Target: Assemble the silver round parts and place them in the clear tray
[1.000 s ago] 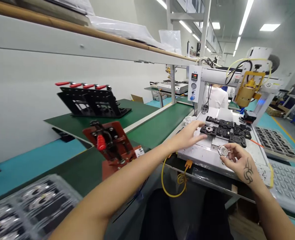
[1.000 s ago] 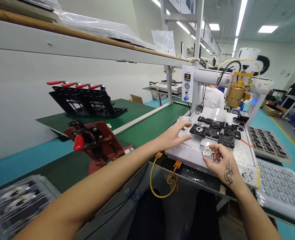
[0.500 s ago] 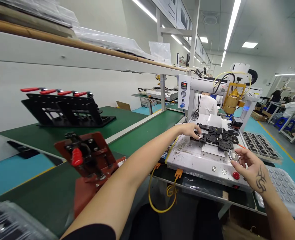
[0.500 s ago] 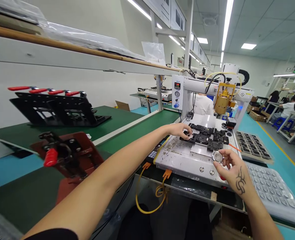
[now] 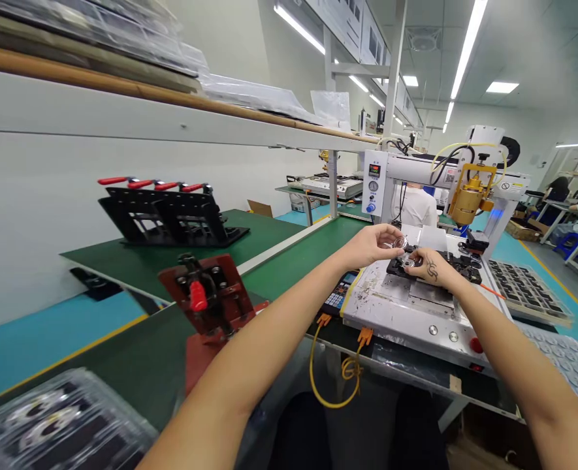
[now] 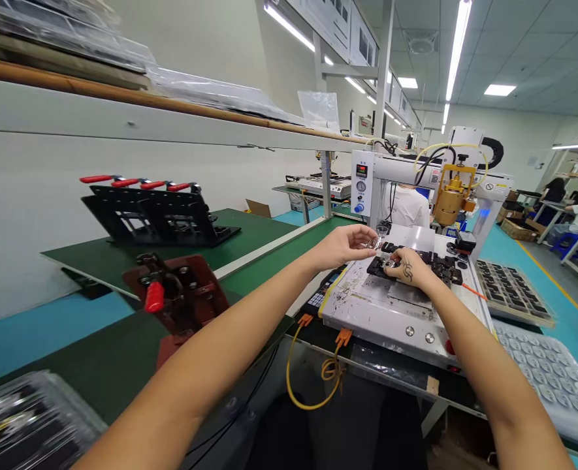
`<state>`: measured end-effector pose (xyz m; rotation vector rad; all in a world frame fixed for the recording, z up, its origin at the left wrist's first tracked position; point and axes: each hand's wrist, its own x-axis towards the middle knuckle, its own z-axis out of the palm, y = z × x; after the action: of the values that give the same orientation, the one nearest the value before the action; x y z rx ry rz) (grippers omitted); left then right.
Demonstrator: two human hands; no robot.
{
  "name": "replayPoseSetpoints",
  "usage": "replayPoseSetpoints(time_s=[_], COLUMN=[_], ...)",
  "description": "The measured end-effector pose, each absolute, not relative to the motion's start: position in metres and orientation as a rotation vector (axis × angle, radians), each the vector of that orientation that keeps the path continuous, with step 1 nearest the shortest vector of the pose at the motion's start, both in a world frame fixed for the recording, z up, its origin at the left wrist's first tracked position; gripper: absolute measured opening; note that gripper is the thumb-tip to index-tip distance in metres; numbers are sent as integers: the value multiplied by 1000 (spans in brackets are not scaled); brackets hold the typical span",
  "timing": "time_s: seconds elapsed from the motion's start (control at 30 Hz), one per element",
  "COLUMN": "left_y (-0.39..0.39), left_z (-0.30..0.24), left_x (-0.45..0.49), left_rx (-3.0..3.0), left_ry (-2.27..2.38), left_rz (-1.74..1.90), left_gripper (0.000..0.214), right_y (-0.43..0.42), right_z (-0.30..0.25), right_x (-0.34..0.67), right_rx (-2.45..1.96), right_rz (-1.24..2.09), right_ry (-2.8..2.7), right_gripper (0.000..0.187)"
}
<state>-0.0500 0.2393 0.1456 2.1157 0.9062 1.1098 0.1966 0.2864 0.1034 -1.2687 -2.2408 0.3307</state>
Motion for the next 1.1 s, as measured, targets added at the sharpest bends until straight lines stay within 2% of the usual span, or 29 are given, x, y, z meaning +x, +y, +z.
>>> replayPoseSetpoints(time_s=[0.3, 0.53, 0.67, 0.8, 0.9, 1.0, 1.1], left_y=[172, 142, 135, 122, 108, 98, 97], left_z=[129, 117, 114, 96, 67, 29, -13], left_x=[-81, -88, -75, -68, -73, -73, -52], left_rx=[2039, 2008, 1895, 1773, 1676, 1626, 1716], left_ry=[907, 853, 811, 883, 972, 1049, 1042], left_rz=[1194, 1240, 1284, 1301, 1287, 1200, 1045], left_gripper=[45, 39, 42, 46, 49, 48, 42], right_y=[309, 308, 301, 259, 195, 130, 98], right_z=[97, 91, 93, 99, 87, 51, 5], right_x=[189, 185, 181, 220, 280, 335, 365], right_rx=[-1306, -1340, -1328, -1280, -1202, -1376, -1540], right_rz=[359, 168, 54, -80, -204, -297, -330], right_ry=[-2425, -2410, -2342, -2165, -1898, -1619, -1500], right_gripper=[24, 21, 22, 37, 35, 32, 47])
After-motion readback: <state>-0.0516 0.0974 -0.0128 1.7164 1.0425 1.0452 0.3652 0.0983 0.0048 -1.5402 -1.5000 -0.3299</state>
